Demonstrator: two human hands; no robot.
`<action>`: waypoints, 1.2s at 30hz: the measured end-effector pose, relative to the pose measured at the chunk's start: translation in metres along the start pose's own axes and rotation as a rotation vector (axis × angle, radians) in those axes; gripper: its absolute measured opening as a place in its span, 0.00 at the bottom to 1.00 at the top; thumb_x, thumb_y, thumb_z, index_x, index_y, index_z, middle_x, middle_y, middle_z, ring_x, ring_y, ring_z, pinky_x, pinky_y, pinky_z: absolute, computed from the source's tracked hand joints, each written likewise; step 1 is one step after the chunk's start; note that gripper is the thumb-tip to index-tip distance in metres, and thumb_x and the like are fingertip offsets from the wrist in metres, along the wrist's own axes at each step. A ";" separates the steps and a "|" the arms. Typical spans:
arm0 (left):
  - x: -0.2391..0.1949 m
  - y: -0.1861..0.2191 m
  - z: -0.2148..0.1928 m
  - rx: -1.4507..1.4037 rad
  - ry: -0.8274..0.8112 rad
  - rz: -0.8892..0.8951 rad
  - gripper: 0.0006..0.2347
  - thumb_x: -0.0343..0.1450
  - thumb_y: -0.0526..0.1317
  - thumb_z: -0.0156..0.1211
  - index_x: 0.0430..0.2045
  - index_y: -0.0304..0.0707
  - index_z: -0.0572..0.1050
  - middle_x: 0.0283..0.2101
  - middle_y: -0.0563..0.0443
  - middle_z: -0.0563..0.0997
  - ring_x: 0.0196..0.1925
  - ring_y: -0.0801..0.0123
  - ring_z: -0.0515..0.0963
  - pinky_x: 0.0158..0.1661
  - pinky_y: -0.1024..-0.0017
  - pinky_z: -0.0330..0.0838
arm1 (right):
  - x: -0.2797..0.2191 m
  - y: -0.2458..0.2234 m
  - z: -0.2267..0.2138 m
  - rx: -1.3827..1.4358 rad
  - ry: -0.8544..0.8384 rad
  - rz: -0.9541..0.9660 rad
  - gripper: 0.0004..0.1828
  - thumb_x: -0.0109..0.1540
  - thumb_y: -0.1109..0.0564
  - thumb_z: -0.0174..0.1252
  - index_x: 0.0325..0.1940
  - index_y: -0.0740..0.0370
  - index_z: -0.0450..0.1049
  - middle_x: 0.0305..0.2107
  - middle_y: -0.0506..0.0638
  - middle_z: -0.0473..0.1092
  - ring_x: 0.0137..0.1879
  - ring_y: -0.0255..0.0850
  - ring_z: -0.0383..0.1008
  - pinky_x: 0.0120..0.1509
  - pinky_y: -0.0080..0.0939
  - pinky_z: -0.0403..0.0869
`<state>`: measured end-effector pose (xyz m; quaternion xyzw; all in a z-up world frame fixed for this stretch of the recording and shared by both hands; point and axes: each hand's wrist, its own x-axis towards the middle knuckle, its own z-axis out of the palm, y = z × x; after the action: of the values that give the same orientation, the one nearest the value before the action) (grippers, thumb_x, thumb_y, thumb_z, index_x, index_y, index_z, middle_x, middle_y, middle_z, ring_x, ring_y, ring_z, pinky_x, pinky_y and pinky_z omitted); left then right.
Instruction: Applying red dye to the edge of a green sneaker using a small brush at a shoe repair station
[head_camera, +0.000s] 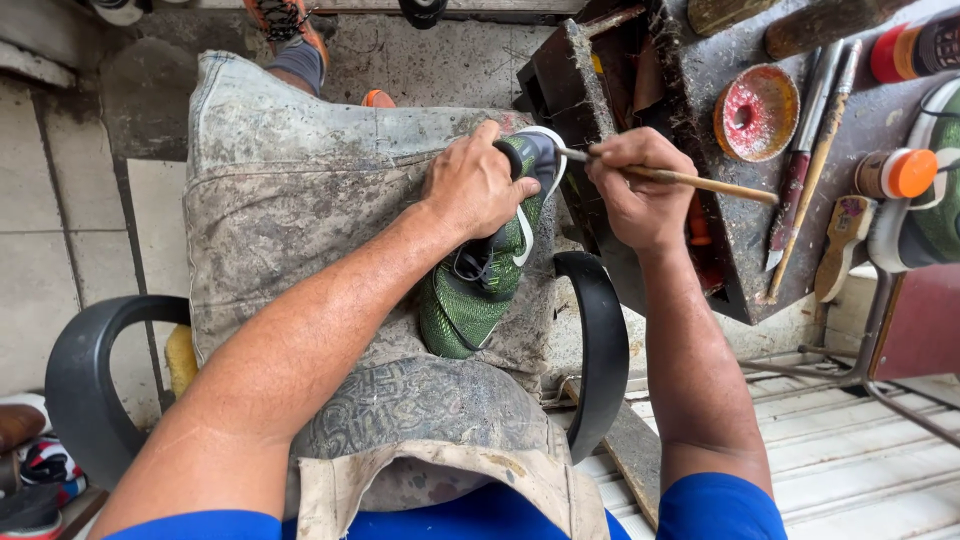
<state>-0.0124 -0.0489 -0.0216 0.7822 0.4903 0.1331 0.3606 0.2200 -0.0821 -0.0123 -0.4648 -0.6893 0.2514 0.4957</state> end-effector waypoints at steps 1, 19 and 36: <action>0.001 0.002 -0.001 0.022 0.011 0.017 0.21 0.74 0.53 0.63 0.24 0.29 0.81 0.45 0.39 0.72 0.46 0.43 0.82 0.48 0.48 0.78 | 0.003 -0.002 0.003 -0.037 0.023 -0.030 0.09 0.56 0.76 0.67 0.29 0.67 0.78 0.29 0.62 0.78 0.37 0.54 0.81 0.38 0.46 0.75; 0.013 0.052 -0.030 0.212 -0.375 -0.398 0.50 0.57 0.73 0.70 0.61 0.25 0.66 0.60 0.38 0.68 0.60 0.39 0.74 0.57 0.49 0.69 | 0.000 -0.044 -0.130 -0.296 0.440 0.219 0.12 0.50 0.76 0.52 0.34 0.67 0.71 0.33 0.57 0.70 0.29 0.41 0.71 0.29 0.37 0.76; 0.031 0.034 -0.005 0.308 -0.389 -0.302 0.19 0.67 0.47 0.63 0.49 0.35 0.78 0.55 0.41 0.78 0.55 0.43 0.79 0.52 0.56 0.77 | 0.002 0.029 -0.144 -0.102 0.678 0.574 0.06 0.55 0.70 0.60 0.32 0.61 0.74 0.19 0.55 0.73 0.21 0.37 0.75 0.19 0.34 0.73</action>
<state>0.0227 -0.0287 0.0014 0.7567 0.5373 -0.1504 0.3408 0.3635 -0.0841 0.0207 -0.7172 -0.3426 0.1780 0.5802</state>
